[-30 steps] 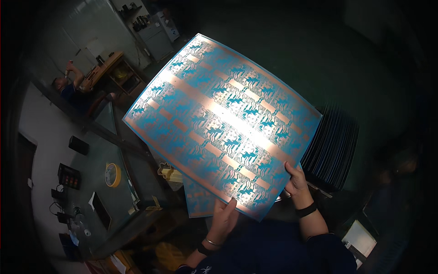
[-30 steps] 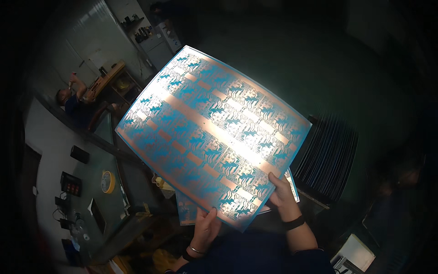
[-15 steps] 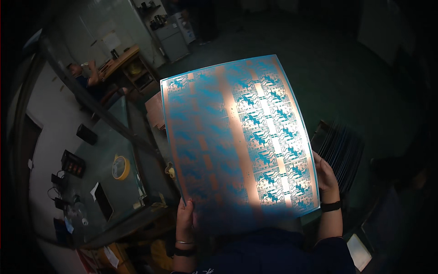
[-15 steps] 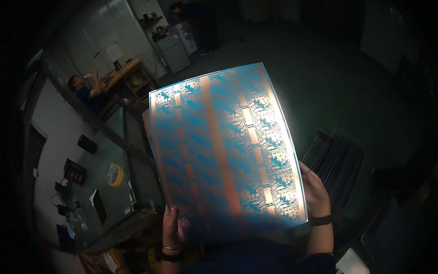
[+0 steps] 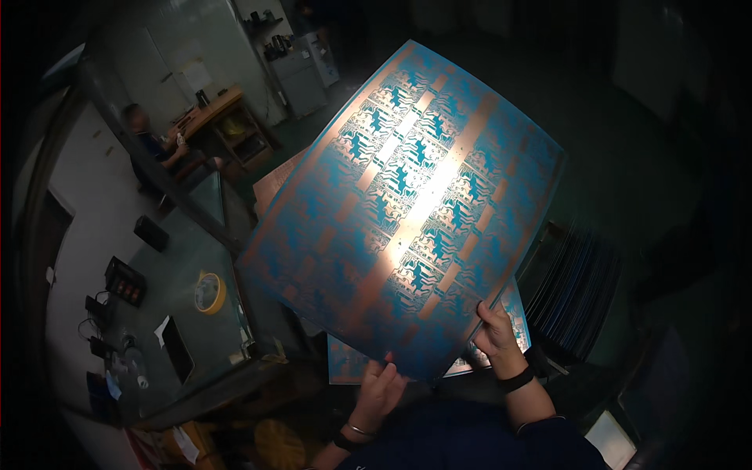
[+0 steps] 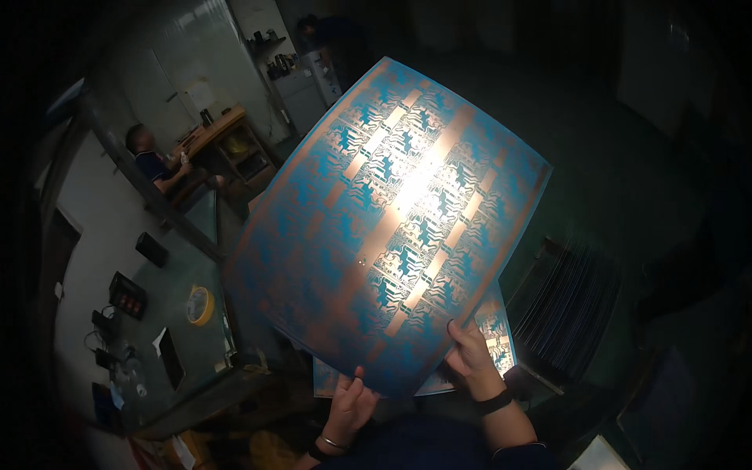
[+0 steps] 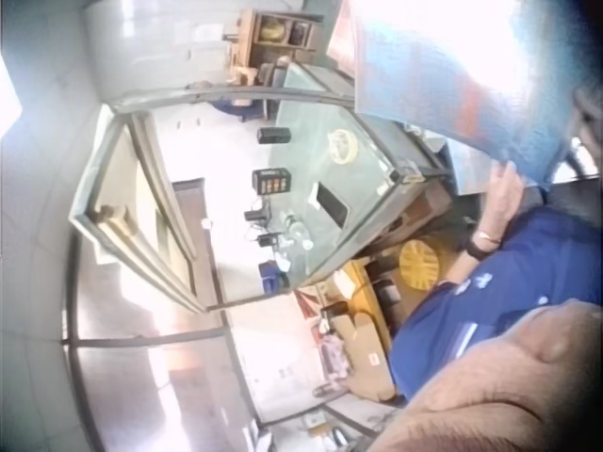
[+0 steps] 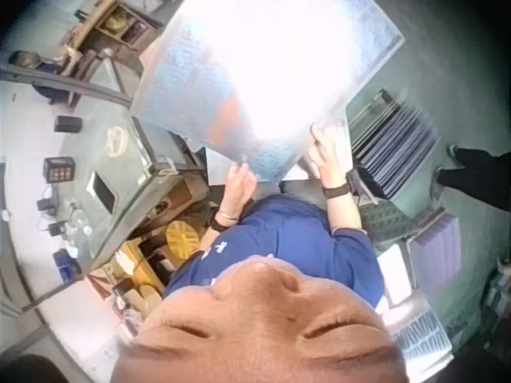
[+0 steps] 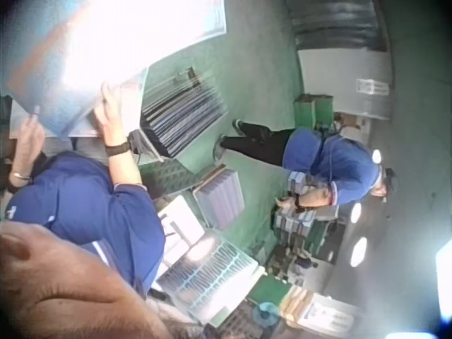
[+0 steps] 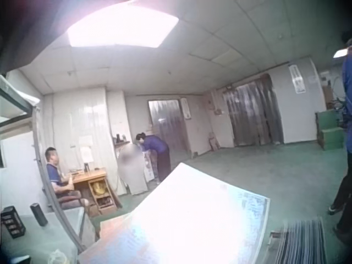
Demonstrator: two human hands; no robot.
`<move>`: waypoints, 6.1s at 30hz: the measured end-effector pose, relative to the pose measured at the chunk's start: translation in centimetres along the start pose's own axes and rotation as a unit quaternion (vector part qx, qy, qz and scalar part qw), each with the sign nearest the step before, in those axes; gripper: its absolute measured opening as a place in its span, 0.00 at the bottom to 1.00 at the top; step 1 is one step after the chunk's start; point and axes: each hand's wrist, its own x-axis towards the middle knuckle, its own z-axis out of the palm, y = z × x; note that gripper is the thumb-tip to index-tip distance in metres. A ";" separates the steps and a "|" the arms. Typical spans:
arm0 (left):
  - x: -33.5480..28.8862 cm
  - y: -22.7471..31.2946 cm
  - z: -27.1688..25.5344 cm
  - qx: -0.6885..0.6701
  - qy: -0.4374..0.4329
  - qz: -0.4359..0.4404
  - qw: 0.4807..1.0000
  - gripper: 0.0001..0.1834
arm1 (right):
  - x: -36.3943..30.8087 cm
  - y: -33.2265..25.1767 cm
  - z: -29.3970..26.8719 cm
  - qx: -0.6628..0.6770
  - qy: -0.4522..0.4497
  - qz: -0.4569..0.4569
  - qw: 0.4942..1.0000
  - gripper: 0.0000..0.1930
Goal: Picking up, rotating, and visually inspecting large printed circuit boards before placing them into a rack.
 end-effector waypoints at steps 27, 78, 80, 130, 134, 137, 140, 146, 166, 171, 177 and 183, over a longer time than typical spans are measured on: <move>-0.1 6.8 2.0 0.397 0.213 0.031 0.892 0.24 | -5.9 -13.0 -12.2 -0.026 0.093 -0.215 0.972 0.20; 1.2 7.4 0.7 0.368 0.203 0.079 0.904 0.19 | -5.5 -11.7 -13.9 -0.001 0.295 -0.246 0.923 0.22; 1.0 7.7 -0.3 0.373 0.221 0.084 0.897 0.19 | -5.7 -11.6 -13.9 -0.027 0.141 -0.204 0.969 0.23; 3.6 -2.6 4.7 0.132 0.019 -0.025 0.991 0.27 | -6.9 -4.2 -6.0 -0.039 0.048 -0.021 0.998 0.30; 3.7 -1.2 2.7 0.223 0.054 -0.034 0.973 0.24 | -7.4 -2.5 -5.9 -0.045 0.006 0.055 0.997 0.26; 3.5 2.8 2.9 0.240 0.065 0.008 0.969 0.21 | -6.2 -6.6 -6.6 0.133 -0.007 -0.083 0.988 0.31; 2.4 5.6 0.6 0.264 0.073 0.049 0.961 0.22 | -5.3 -10.7 -3.4 0.092 0.105 -0.173 0.975 0.35; 1.1 8.1 0.2 0.332 0.160 0.044 0.928 0.20 | -3.8 -11.1 -2.9 -0.105 -0.014 0.028 0.994 0.39; 0.5 1.7 1.4 0.127 0.103 -0.016 0.987 0.25 | -2.2 -2.6 -1.5 -0.011 0.018 0.013 1.000 0.25; 0.4 5.8 0.1 0.193 0.126 0.031 0.973 0.23 | -2.1 -9.2 -4.4 0.000 0.063 -0.185 0.981 0.18; 0.4 6.7 1.5 0.215 0.195 0.051 0.956 0.25 | -4.8 -11.1 -9.1 -0.016 0.195 -0.204 0.959 0.15; 0.4 5.8 1.2 0.297 0.205 0.030 0.932 0.29 | -6.8 -9.7 -12.1 0.062 0.238 -0.176 0.953 0.17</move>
